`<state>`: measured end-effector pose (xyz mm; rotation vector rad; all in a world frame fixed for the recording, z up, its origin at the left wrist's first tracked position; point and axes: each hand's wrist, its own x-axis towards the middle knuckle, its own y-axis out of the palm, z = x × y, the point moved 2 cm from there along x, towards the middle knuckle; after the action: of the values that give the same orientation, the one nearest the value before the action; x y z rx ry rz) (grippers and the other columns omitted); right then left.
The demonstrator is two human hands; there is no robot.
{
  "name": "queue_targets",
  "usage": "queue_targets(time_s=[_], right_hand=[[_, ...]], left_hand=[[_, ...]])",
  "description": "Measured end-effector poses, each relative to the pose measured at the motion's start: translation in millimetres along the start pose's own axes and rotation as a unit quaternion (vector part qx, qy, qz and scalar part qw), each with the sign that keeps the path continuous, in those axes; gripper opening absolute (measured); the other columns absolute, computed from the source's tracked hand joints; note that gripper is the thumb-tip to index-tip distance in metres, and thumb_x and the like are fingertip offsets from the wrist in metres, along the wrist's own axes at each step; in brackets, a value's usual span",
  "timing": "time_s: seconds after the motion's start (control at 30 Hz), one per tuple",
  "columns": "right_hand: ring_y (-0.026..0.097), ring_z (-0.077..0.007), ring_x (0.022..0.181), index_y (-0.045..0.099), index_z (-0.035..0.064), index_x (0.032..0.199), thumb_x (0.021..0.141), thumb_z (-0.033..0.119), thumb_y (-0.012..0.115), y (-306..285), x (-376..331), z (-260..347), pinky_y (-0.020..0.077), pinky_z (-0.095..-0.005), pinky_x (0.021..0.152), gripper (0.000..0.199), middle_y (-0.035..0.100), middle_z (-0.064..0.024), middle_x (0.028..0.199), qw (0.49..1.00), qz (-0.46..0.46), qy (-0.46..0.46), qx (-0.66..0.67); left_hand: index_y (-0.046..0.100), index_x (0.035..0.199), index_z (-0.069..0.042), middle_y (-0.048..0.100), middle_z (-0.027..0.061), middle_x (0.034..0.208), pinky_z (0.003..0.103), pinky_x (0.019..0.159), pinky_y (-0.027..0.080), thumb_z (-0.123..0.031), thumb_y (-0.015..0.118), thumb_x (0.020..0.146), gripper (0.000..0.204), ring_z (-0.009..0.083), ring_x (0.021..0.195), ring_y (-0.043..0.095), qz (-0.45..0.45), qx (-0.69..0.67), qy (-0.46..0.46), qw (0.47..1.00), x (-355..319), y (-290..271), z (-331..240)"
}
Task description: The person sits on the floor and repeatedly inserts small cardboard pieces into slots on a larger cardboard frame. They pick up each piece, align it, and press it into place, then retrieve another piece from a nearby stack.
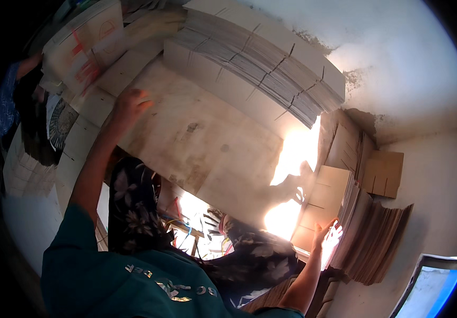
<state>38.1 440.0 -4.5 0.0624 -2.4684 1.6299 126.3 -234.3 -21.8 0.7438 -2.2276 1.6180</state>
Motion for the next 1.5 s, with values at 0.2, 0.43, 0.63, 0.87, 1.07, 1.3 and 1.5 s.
queue_targets(time_s=[0.2,0.43,0.63,0.87,1.07,1.3,1.5], right_hand=[[0.06,-0.0329,0.085,0.051,0.0045,0.107,0.069,0.022,0.078,34.8,4.2,-32.6,0.05,-0.0434,0.07,0.05,0.061,-0.016,0.091,0.98,-0.134,-0.012,0.147],[0.042,-0.0216,0.069,0.039,0.0091,0.088,0.07,0.022,0.08,56.1,10.8,-58.0,0.0408,-0.034,0.061,0.046,0.036,-0.0054,0.074,0.939,-0.053,0.049,0.335],[0.032,-0.0148,0.071,0.037,0.0104,0.074,0.075,0.027,0.078,73.9,21.1,-83.1,0.0313,-0.03,0.06,0.044,0.028,0.0007,0.078,0.861,-0.058,0.049,0.502],[0.031,-0.0091,0.053,0.051,0.0035,0.06,0.081,0.028,0.072,54.4,21.5,-85.7,0.0269,-0.0277,0.051,0.039,0.039,0.0055,0.055,0.828,-0.152,0.049,0.538],[0.057,-0.0091,0.068,0.067,0.0,0.077,0.088,0.019,0.064,-64.0,14.9,-39.4,0.0457,-0.0247,0.061,0.023,0.065,-0.0019,0.071,0.854,-0.244,0.142,0.437],[0.061,-0.0083,0.082,0.064,0.0009,0.101,0.08,0.0,0.07,-157.7,16.9,60.4,0.0499,-0.023,0.067,0.022,0.068,-0.0084,0.097,0.784,-0.213,-0.063,0.579],[0.063,-0.0103,0.066,0.062,0.0039,0.111,0.082,0.005,0.068,-183.8,5.3,125.5,0.0477,-0.021,0.054,0.029,0.069,-0.0104,0.097,0.8,-0.262,-0.186,0.506]], left_hand=[[0.053,0.097,-0.001,0.058,0.0131,0.091,0.041,0.077,0.046,-0.014,0.074,0.069,0.037,0.0327,0.091,0.054,-0.021,-0.164,0.206,0.964,95.5,81.0,-130.9],[0.051,0.098,-0.003,0.054,0.0115,0.093,0.039,0.08,0.044,-0.011,0.076,0.064,0.043,0.0282,0.094,0.051,0.023,-0.076,0.252,0.964,143.8,161.9,-202.7],[0.054,0.092,-0.003,0.056,0.0099,0.09,0.037,0.077,0.046,-0.005,0.069,0.066,0.029,0.0271,0.093,0.053,0.036,-0.024,0.273,0.961,161.9,194.2,-203.6],[0.055,0.079,-0.005,0.057,0.0067,0.077,0.039,0.064,0.047,0.002,0.063,0.068,0.015,0.0278,0.078,0.055,0.025,-0.127,0.275,0.953,168.8,179.8,-200.4],[0.057,0.079,-0.004,0.055,0.008,0.068,0.038,0.059,0.046,0.007,0.063,0.066,0.018,0.0264,0.071,0.055,0.037,-0.164,0.278,0.946,145.1,137.8,-216.2],[0.053,0.073,-0.003,0.052,0.0086,0.064,0.038,0.057,0.045,0.006,0.063,0.061,0.018,0.0251,0.067,0.053,0.027,-0.219,0.346,0.912,95.4,107.7,-260.5],[0.053,0.072,-0.004,0.051,0.0059,0.065,0.034,0.06,0.047,-0.004,0.06,0.067,0.008,0.0214,0.07,0.052,0.012,-0.148,0.39,0.909,62.1,82.5,-284.9]])
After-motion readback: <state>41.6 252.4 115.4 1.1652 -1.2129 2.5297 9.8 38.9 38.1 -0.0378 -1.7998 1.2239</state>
